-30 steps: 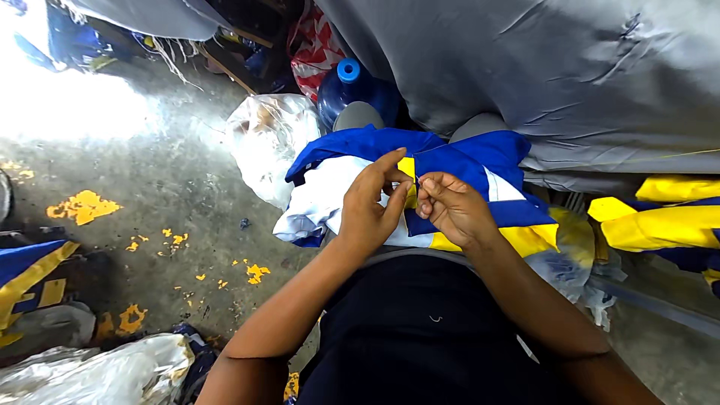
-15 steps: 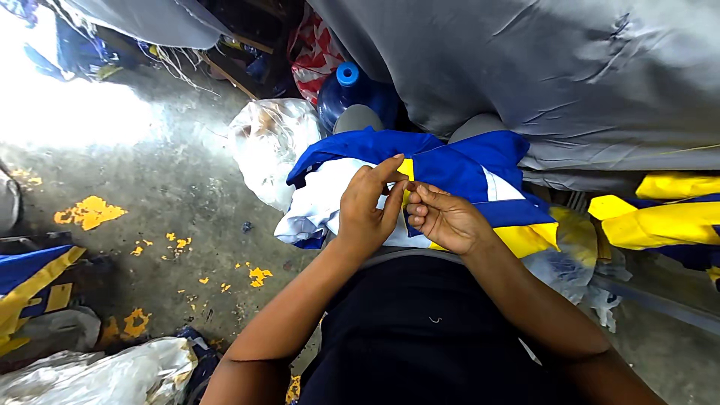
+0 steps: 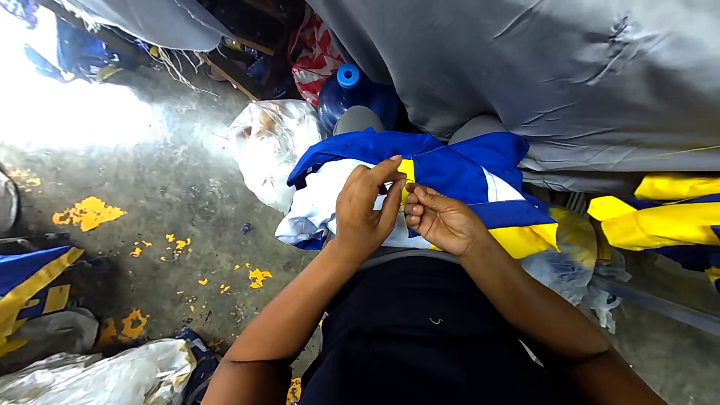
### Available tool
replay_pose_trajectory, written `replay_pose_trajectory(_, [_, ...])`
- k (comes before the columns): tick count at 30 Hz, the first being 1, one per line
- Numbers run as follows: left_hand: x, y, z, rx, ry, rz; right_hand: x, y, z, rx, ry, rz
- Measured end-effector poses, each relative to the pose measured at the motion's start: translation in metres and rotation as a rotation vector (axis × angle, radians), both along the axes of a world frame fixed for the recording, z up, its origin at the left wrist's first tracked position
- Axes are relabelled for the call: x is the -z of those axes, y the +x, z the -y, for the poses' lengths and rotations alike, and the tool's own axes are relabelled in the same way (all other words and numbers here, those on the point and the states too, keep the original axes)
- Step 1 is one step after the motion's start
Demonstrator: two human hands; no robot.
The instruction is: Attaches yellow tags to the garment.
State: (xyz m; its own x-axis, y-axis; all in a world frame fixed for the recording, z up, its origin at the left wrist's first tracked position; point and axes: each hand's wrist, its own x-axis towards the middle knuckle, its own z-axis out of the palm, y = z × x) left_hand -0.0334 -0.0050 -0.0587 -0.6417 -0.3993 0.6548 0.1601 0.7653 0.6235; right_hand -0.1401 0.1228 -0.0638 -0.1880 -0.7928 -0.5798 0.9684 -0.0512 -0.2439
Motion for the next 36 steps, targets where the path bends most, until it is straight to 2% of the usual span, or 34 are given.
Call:
replay_pose_trajectory(9, [0.009, 0.004, -0.001, 0.009, -0.145, 0.022, -0.004, 0.001, -0.004, 0.022, -0.076, -0.001])
replay_pose_trajectory(16, [0.006, 0.006, -0.001, 0.020, -0.135, -0.013, -0.003, 0.002, -0.003, 0.008, -0.067, 0.017])
replay_pose_trajectory(23, [0.004, 0.000, -0.001, 0.018, -0.132, -0.023, -0.001, 0.006, -0.004, -0.125, -0.049, 0.061])
replay_pose_trajectory(27, [0.007, 0.002, -0.001, 0.012, -0.126, 0.004, 0.002, 0.006, -0.009, -0.153, -0.142, -0.001])
replay_pose_trajectory(36, [0.007, 0.006, 0.003, 0.001, -0.055, 0.043, -0.004, 0.009, -0.010, -0.141, -0.157, -0.102])
